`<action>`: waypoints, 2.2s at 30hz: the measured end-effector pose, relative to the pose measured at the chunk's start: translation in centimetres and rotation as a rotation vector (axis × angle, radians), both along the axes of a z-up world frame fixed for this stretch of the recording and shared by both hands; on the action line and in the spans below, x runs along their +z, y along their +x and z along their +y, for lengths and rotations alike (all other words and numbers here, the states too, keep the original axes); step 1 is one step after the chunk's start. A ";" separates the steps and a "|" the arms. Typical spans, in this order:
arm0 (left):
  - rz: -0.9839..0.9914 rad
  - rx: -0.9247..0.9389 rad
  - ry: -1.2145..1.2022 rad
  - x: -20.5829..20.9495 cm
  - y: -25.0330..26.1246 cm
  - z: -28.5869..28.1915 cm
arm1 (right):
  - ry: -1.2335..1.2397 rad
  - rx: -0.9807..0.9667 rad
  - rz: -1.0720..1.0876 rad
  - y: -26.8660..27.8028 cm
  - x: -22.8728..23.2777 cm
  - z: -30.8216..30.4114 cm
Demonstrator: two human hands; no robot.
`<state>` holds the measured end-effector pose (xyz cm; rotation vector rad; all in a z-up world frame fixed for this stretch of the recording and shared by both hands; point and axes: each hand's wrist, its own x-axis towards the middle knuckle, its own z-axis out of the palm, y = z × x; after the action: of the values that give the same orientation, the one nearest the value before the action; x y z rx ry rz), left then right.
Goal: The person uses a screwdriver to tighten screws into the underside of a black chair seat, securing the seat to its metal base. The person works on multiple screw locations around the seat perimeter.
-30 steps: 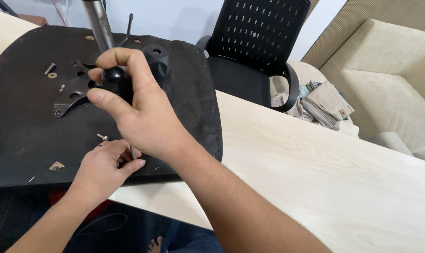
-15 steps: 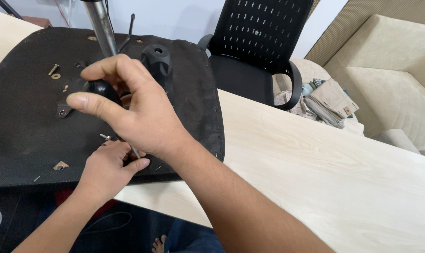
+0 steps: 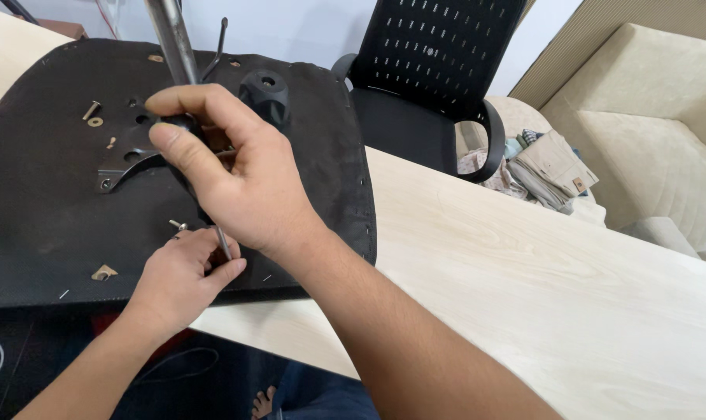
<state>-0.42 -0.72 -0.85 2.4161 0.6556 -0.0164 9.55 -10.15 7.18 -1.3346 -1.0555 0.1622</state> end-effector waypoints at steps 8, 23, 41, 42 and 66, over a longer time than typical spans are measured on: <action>0.042 -0.003 -0.032 -0.1 0.1 0.5 | -0.035 -0.086 -0.100 -0.7 0.2 0.4; -0.087 0.029 -0.036 -0.6 -0.3 0.2 | -0.008 0.066 -0.027 0.3 -0.5 0.7; -0.117 0.011 0.031 -1.2 -0.4 0.1 | -0.031 -0.048 -0.058 0.3 0.3 -1.1; -0.119 0.006 0.031 -1.2 -0.4 0.1 | -0.012 -0.015 -0.031 0.4 0.4 -1.1; -0.058 0.020 0.065 -1.3 0.3 -0.1 | 0.132 0.080 0.069 2.7 -1.0 1.4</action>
<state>-0.14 -0.87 -2.19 2.4620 0.6630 0.0843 12.21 -8.78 6.17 -1.1610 -1.0440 0.1943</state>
